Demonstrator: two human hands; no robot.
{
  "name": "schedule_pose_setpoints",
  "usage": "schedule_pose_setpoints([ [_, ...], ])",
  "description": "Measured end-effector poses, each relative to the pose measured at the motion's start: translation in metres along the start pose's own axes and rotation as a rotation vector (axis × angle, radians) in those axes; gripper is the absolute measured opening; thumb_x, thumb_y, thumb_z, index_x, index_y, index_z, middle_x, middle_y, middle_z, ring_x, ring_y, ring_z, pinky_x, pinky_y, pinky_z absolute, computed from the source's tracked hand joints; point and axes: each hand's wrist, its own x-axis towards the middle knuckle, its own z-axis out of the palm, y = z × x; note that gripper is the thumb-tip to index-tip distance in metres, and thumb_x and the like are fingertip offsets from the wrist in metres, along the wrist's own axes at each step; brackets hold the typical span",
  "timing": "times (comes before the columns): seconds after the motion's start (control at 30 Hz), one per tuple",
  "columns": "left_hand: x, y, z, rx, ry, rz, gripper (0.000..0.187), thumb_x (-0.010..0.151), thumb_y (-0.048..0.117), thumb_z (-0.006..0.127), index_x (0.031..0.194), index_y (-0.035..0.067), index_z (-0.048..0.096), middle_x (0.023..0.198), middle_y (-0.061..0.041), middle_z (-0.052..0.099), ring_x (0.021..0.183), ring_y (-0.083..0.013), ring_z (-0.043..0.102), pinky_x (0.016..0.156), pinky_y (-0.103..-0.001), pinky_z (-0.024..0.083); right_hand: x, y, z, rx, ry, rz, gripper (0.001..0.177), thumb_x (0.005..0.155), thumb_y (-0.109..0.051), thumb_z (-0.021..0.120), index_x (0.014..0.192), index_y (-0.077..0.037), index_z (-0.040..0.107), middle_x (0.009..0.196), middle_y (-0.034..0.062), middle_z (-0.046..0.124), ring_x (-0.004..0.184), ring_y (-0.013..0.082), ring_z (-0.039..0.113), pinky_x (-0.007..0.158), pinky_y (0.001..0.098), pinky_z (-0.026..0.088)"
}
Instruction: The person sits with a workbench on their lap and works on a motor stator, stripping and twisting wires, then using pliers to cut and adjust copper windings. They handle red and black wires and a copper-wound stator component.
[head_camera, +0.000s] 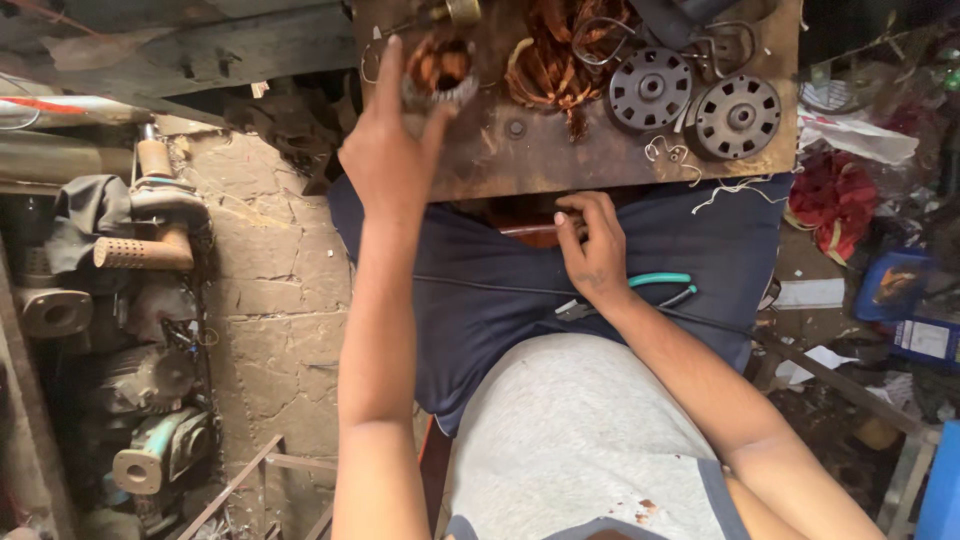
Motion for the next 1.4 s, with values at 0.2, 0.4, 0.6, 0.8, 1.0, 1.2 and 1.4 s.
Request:
schedule_pose_setpoints([
  [0.2,-0.093,0.020,0.019,-0.060,0.009,0.476,0.053,0.095,0.023,0.078,0.139,0.002,0.056,0.135,-0.017,0.064,0.130,-0.0348,0.060,0.119,-0.052,0.042,0.000,0.004,0.002,-0.031,-0.012,-0.017,0.015,0.100,-0.004,0.065,0.113,0.001,0.064,0.113,0.0116,0.062,0.084,0.0180,0.064,0.069,0.0294,0.052],
  [0.4,-0.187,0.000,0.026,-0.010,-0.214,0.668,0.039,0.095,0.022,0.073,0.125,0.000,0.064,0.129,-0.014,0.068,0.123,-0.0290,0.063,0.114,-0.048,0.043,0.001,-0.010,0.001,-0.067,-0.002,-0.056,0.011,0.098,-0.003,0.067,0.109,0.000,0.066,0.108,0.0118,0.064,0.081,0.0200,0.066,0.068,0.0300,0.053],
  [0.6,-0.202,-0.013,0.019,-0.119,-0.234,0.519,0.033,0.094,0.018,0.071,0.122,0.002,0.065,0.125,-0.013,0.070,0.123,-0.0278,0.063,0.112,-0.045,0.044,-0.029,-0.036,-0.027,-0.262,-0.002,-0.438,0.011,0.092,0.000,0.069,0.103,-0.002,0.067,0.103,0.0135,0.066,0.089,0.0306,0.068,0.076,0.0379,0.055],
  [0.8,-0.196,-0.008,0.023,-0.197,-0.209,0.476,0.028,0.093,0.017,0.070,0.117,0.003,0.065,0.118,-0.013,0.070,0.120,-0.0291,0.064,0.109,-0.045,0.045,-0.055,-0.027,-0.058,-0.547,-0.193,-0.675,0.016,0.082,-0.007,0.072,0.097,-0.002,0.070,0.093,0.0110,0.067,0.084,0.0273,0.065,0.075,0.0392,0.052],
  [1.0,-0.198,-0.011,0.027,-0.244,-0.151,0.482,0.024,0.092,0.014,0.071,0.113,0.004,0.067,0.113,-0.011,0.072,0.115,-0.0276,0.066,0.107,-0.044,0.046,-0.057,-0.008,-0.048,-0.644,-0.224,-0.622,0.015,0.080,-0.011,0.069,0.094,-0.005,0.070,0.087,0.0078,0.065,0.080,0.0263,0.062,0.072,0.0395,0.049],
  [1.2,-0.166,-0.013,0.008,-0.394,0.063,0.478,0.021,0.086,0.003,0.076,0.105,0.008,0.069,0.100,-0.008,0.074,0.100,-0.0259,0.071,0.101,-0.044,0.051,-0.058,0.006,-0.044,-0.707,-0.324,-0.497,0.016,0.079,-0.014,0.069,0.093,-0.006,0.071,0.087,0.0093,0.067,0.082,0.0294,0.064,0.072,0.0417,0.050],
  [1.4,-0.067,-0.019,-0.077,-0.352,0.440,0.524,0.031,0.079,-0.008,0.071,0.106,0.008,0.071,0.093,-0.006,0.071,0.088,-0.0253,0.069,0.091,-0.041,0.052,0.011,-0.055,-0.042,-0.521,-0.321,-0.351,0.011,0.083,-0.017,0.070,0.090,-0.009,0.071,0.089,0.0094,0.071,0.087,0.0312,0.068,0.077,0.0428,0.054],
])
